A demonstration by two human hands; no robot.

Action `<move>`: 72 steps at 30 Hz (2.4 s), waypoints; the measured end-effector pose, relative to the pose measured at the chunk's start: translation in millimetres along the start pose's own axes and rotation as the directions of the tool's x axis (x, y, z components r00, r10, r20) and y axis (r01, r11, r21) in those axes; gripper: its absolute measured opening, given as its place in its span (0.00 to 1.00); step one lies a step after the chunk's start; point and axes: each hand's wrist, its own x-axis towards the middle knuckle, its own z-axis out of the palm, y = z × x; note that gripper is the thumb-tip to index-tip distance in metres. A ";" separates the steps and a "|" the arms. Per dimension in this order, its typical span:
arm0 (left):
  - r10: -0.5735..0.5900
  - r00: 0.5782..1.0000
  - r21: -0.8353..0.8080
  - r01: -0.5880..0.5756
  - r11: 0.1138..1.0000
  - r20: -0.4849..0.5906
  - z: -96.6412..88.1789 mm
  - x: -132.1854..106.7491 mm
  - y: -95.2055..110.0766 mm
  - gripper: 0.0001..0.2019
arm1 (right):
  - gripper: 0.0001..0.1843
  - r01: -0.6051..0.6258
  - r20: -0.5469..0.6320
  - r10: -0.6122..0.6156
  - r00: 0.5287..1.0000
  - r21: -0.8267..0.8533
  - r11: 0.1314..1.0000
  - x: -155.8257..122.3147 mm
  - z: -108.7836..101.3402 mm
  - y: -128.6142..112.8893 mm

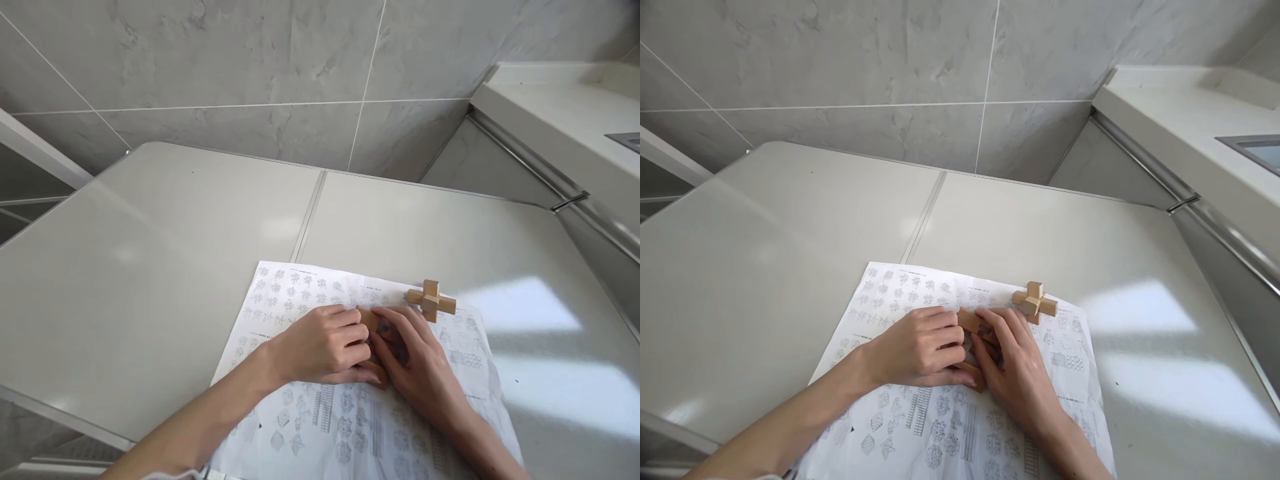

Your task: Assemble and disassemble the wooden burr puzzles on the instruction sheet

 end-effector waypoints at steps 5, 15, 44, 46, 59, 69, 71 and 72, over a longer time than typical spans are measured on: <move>-0.003 1.000 -0.009 0.003 1.000 0.014 0.2 -0.7 -0.3 0.23 | 0.15 0.007 0.000 -0.007 1.000 -0.016 1.000 0.7 -0.2 1.0; -0.021 0.998 -0.021 0.022 1.000 0.057 1.2 -0.9 -1.2 0.22 | 0.17 -0.011 -0.011 0.011 1.000 -0.025 1.000 0.0 2.9 1.4; -0.200 0.975 -0.235 0.218 0.947 0.099 -0.4 -0.1 -0.9 0.32 | 0.13 -0.036 -0.028 0.038 0.999 0.068 0.997 2.9 0.2 -1.6; -0.216 0.971 -0.235 0.234 0.943 0.099 -0.5 -0.3 -0.8 0.32 | 0.13 -0.046 -0.026 0.049 0.998 0.082 0.996 3.4 1.2 -0.7; -0.257 0.954 -0.263 0.290 0.920 0.153 -6.7 2.2 -2.4 0.40 | 0.15 -0.070 -0.064 0.083 0.995 0.179 0.981 8.3 4.4 -2.0; -0.251 0.943 -0.264 0.305 0.915 0.219 -11.6 5.1 -1.8 0.38 | 0.15 -0.088 -0.079 0.113 0.990 0.270 0.959 10.3 7.4 -5.7; -0.257 0.944 -0.257 0.306 0.917 0.208 -11.8 5.1 -1.8 0.38 | 0.15 -0.078 -0.084 0.107 0.991 0.286 0.955 10.4 7.6 -6.3; -0.262 0.943 -0.252 0.309 0.917 0.204 -12.0 5.2 -1.9 0.38 | 0.15 -0.075 -0.087 0.105 0.991 0.292 0.953 10.5 7.7 -6.5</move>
